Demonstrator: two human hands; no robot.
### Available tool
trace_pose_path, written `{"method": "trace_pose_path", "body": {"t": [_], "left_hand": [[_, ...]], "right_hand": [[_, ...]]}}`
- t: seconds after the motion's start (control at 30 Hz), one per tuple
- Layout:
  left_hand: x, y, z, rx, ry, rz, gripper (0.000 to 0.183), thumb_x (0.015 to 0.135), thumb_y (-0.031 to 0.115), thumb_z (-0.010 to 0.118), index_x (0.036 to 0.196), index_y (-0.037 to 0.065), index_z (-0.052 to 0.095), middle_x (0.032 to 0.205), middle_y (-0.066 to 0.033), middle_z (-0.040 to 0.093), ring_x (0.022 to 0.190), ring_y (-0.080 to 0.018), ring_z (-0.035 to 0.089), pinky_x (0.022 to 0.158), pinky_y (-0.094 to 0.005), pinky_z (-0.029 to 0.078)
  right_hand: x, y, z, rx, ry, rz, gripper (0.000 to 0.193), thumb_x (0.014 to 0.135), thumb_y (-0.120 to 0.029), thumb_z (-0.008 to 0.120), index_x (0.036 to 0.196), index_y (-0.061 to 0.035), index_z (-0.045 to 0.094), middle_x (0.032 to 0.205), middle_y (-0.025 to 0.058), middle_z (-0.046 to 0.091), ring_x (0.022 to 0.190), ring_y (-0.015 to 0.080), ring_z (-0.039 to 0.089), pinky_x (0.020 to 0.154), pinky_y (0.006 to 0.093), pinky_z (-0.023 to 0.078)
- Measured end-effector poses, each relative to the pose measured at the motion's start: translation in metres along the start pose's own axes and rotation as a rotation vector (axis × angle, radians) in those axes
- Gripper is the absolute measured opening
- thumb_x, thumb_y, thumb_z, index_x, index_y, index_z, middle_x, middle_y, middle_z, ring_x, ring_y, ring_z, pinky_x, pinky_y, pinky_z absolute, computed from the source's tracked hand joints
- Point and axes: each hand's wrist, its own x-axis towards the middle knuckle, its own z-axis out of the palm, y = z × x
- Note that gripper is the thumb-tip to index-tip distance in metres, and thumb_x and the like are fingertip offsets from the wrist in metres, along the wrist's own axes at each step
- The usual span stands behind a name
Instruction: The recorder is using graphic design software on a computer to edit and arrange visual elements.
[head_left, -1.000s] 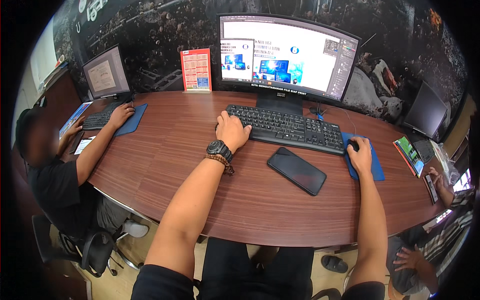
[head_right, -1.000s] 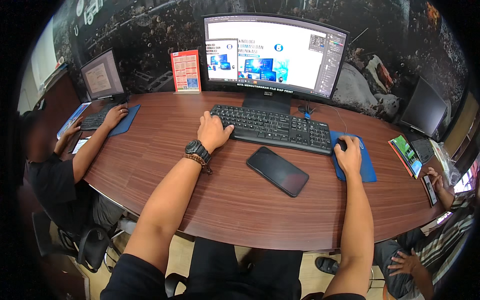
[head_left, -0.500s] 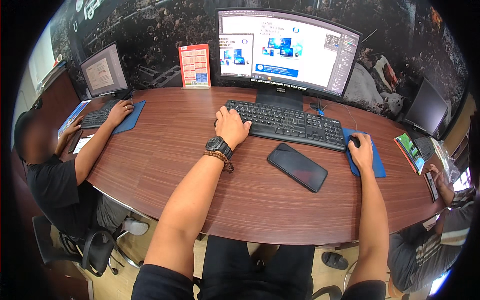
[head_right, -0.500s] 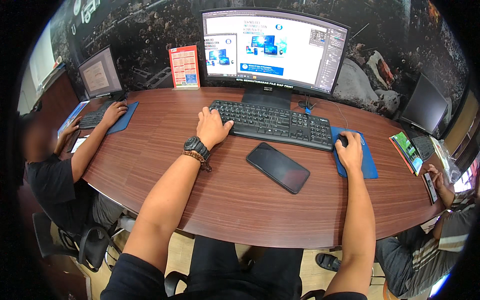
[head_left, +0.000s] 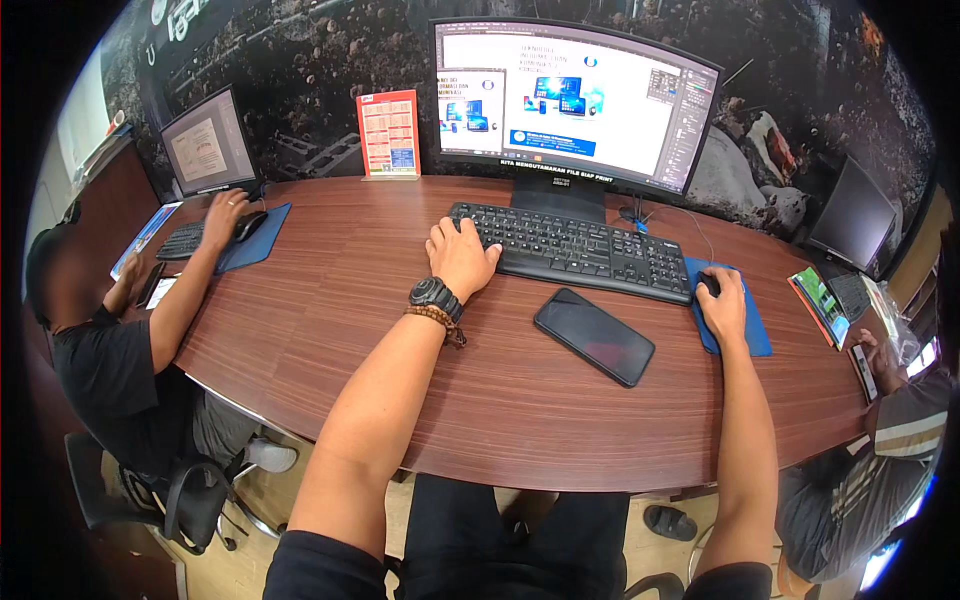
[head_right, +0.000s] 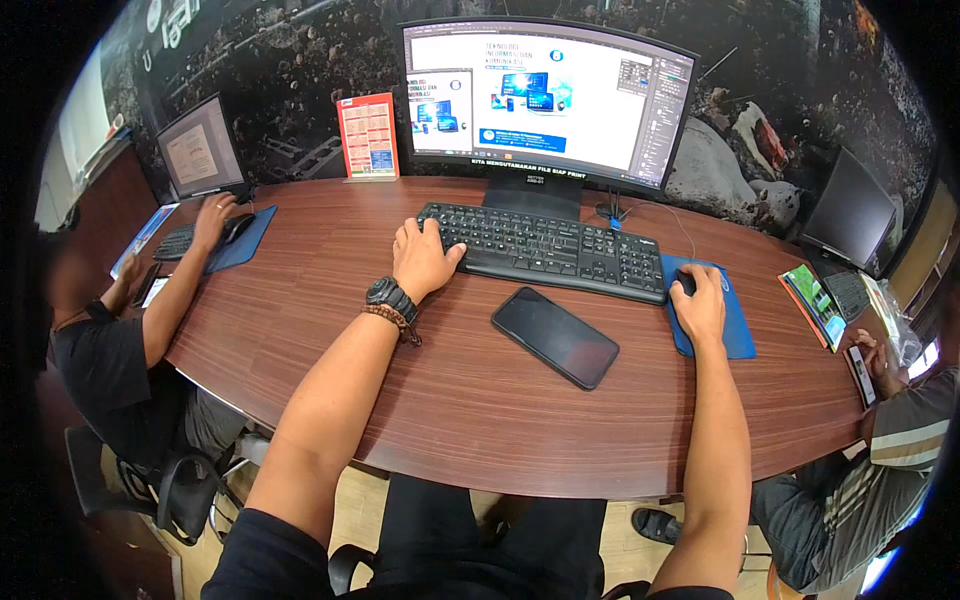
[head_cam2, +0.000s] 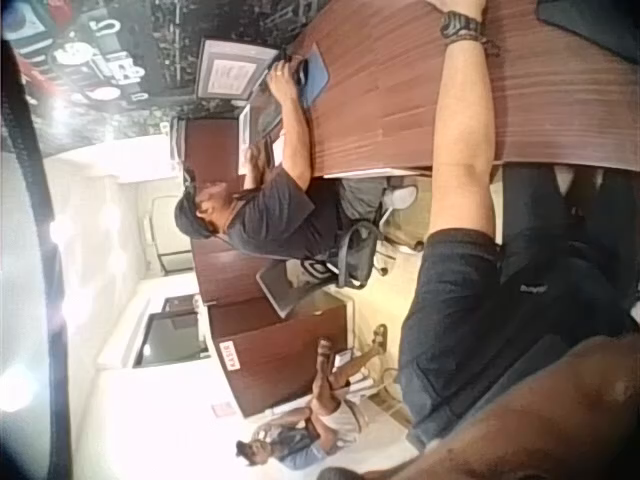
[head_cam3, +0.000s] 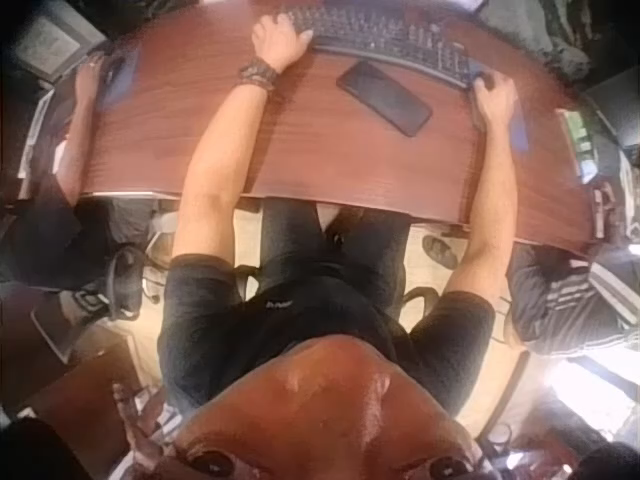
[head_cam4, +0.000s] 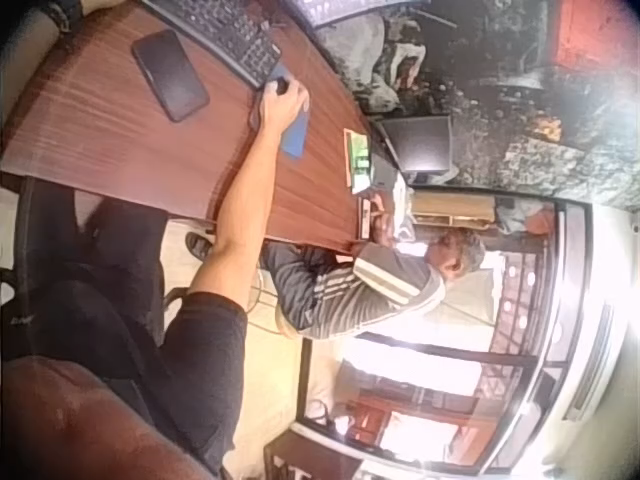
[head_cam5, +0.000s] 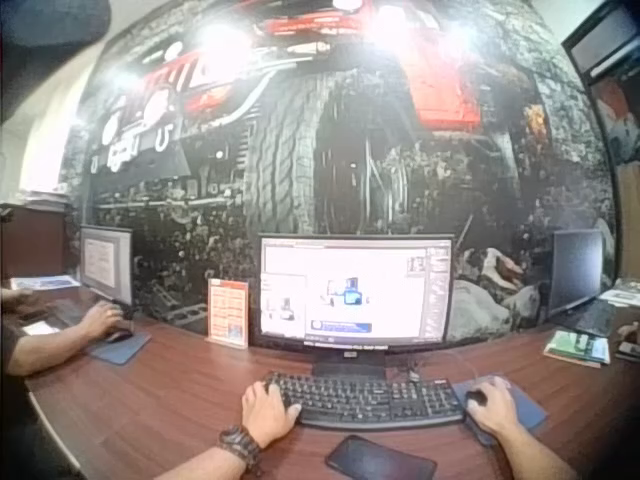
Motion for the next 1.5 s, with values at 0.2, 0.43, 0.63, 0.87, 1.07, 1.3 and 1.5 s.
{"method": "trace_pose_path", "body": {"t": [0.2, 0.43, 0.63, 0.87, 1.07, 1.3, 1.5], "left_hand": [[-0.003, -0.001, -0.001, -0.1, 0.096, 0.267, 0.02, 0.09, 0.024, 0.067, 0.103, 0.011, 0.074, 0.132, -0.0206, 0.047, 0.13, -0.0427, 0.037, 0.108, -0.0659, 0.027], [-0.005, 0.008, -0.009, -0.063, -0.012, 0.173, 0.034, 0.088, 0.04, 0.069, 0.108, 0.013, 0.075, 0.14, -0.0272, 0.046, 0.134, -0.0439, 0.037, 0.111, -0.0567, 0.028], [-0.001, 0.002, -0.007, -0.006, -0.128, 0.023, 0.082, 0.083, 0.057, 0.07, 0.143, 0.006, 0.049, 0.146, -0.0305, 0.034, 0.139, -0.0448, 0.028, 0.112, -0.0562, 0.025], [-0.001, 0.001, -0.002, 0.007, -0.102, 0.047, 0.079, 0.083, 0.059, 0.069, 0.141, 0.008, 0.051, 0.143, -0.0279, 0.038, 0.136, -0.0439, 0.031, 0.109, -0.0616, 0.023], [-0.004, 0.002, -0.004, -0.01, -0.12, 0.032, 0.079, 0.083, 0.06, 0.069, 0.141, 0.008, 0.052, 0.146, -0.0299, 0.036, 0.138, -0.0448, 0.029, 0.111, -0.0599, 0.021], [-0.002, 0.003, -0.006, -0.001, -0.127, 0.029, 0.078, 0.083, 0.06, 0.068, 0.14, 0.008, 0.053, 0.147, -0.031, 0.036, 0.138, -0.0454, 0.028, 0.111, -0.0611, 0.021], [-0.002, 0.001, -0.005, -0.015, -0.115, 0.03, 0.078, 0.084, 0.059, 0.068, 0.14, 0.008, 0.053, 0.147, -0.0315, 0.036, 0.138, -0.0457, 0.028, 0.111, -0.0612, 0.02]], "right_hand": [[0.001, 0.008, 0.005, -0.009, 0.024, -0.013, 0.032, 0.082, -0.023, 0.064, 0.109, -0.0077, 0.068, 0.116, 0.0147, 0.059, 0.111, 0.0352, 0.058, 0.095, 0.0427, 0.047], [0.004, 0.017, 0.008, -0.007, 0.016, -0.035, 0.031, 0.083, -0.024, 0.065, 0.109, -0.0085, 0.068, 0.116, 0.0159, 0.059, 0.111, 0.0359, 0.058, 0.096, 0.0431, 0.046], [0.007, 0.018, 0.011, -0.036, 0.008, -0.026, 0.032, 0.083, -0.025, 0.065, 0.111, -0.0101, 0.068, 0.117, 0.0141, 0.059, 0.112, 0.034, 0.058, 0.096, 0.0422, 0.046], [0.005, 0.013, 0.007, -0.033, -0.005, -0.038, 0.031, 0.082, -0.021, 0.063, 0.11, -0.0089, 0.068, 0.115, 0.0136, 0.059, 0.11, 0.0333, 0.058, 0.096, 0.0414, 0.046], [0.004, 0.016, 0.007, 0.007, -0.014, -0.089, 0.03, 0.081, -0.019, 0.064, 0.109, -0.0078, 0.068, 0.113, 0.0141, 0.06, 0.11, 0.0331, 0.058, 0.096, 0.0408, 0.046], [0.005, 0.013, 0.006, 0.036, -0.018, -0.113, 0.03, 0.079, -0.016, 0.066, 0.107, -0.006, 0.069, 0.111, 0.0148, 0.06, 0.108, 0.0332, 0.059, 0.096, 0.0404, 0.046], [0.005, 0.009, 0.005, 0.04, -0.021, -0.114, 0.029, 0.08, -0.016, 0.067, 0.107, -0.0053, 0.069, 0.11, 0.0154, 0.06, 0.108, 0.0337, 0.059, 0.096, 0.0408, 0.046]]}}
